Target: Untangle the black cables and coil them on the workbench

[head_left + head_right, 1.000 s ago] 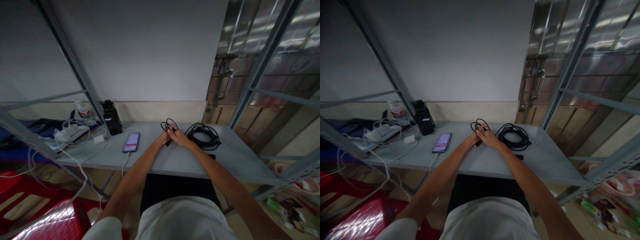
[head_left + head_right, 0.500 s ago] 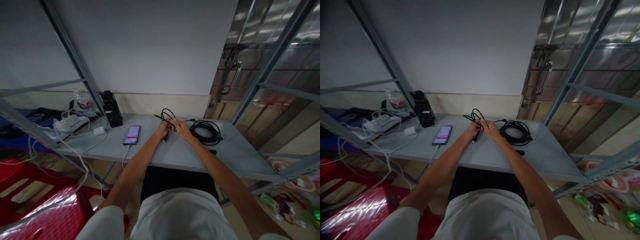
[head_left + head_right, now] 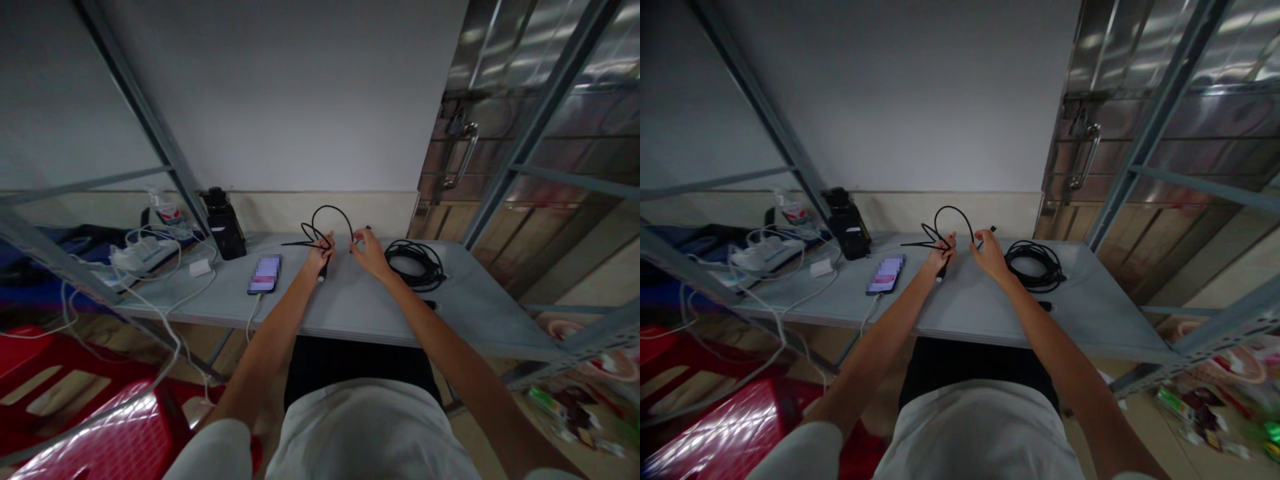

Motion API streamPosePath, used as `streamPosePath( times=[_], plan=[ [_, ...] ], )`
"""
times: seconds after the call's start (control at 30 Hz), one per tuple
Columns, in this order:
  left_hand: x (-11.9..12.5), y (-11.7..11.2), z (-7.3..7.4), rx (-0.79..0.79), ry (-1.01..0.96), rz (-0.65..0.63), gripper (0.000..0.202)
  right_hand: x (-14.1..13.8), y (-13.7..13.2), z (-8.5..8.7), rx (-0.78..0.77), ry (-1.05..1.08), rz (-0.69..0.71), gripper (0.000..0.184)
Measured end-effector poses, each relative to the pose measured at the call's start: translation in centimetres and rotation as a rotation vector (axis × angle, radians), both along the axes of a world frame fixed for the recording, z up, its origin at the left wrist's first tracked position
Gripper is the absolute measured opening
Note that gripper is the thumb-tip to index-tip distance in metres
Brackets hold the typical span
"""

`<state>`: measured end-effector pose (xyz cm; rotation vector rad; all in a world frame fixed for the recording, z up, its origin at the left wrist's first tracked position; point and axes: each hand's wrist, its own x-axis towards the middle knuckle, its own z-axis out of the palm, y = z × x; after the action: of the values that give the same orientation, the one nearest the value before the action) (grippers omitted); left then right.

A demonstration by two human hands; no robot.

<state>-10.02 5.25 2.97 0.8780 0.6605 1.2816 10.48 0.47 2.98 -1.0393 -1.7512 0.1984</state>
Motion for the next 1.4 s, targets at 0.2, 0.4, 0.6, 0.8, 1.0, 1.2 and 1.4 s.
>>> streamPosePath(
  times=[0.2,0.4,0.6,0.8,1.0,1.2,1.4],
  plan=[
    [0.6,-0.6,0.4,-0.107,-0.045,-0.132,0.014,-1.0,0.0,-2.0,-0.123,-0.082,0.202,0.04],
    [1.6,-1.1,1.0,-0.184,-0.04,-0.235,0.011,-1.3,-0.4,-1.7,-0.19,-0.056,0.274,0.037],
    [1.7,-1.4,0.9,-0.183,-0.105,-0.204,0.012,-1.4,-0.7,-0.9,-0.246,0.077,0.249,0.035],
    [1.6,-1.7,1.0,-0.195,-0.101,-0.127,0.018,-1.0,-2.1,2.0,-0.14,0.149,0.176,0.058],
    [1.6,-2.2,1.4,-0.203,-0.097,-0.126,0.03,0.8,-1.8,10.3,-0.023,0.448,0.194,0.064],
    [1.9,-2.3,1.5,-0.214,-0.058,-0.065,0.034,5.6,-1.0,24.6,0.036,0.713,0.28,0.061],
    [1.5,-2.1,1.5,-0.256,-0.097,-0.026,0.026,11.2,-2.3,38.3,0.312,0.789,0.324,0.041]
  ],
)
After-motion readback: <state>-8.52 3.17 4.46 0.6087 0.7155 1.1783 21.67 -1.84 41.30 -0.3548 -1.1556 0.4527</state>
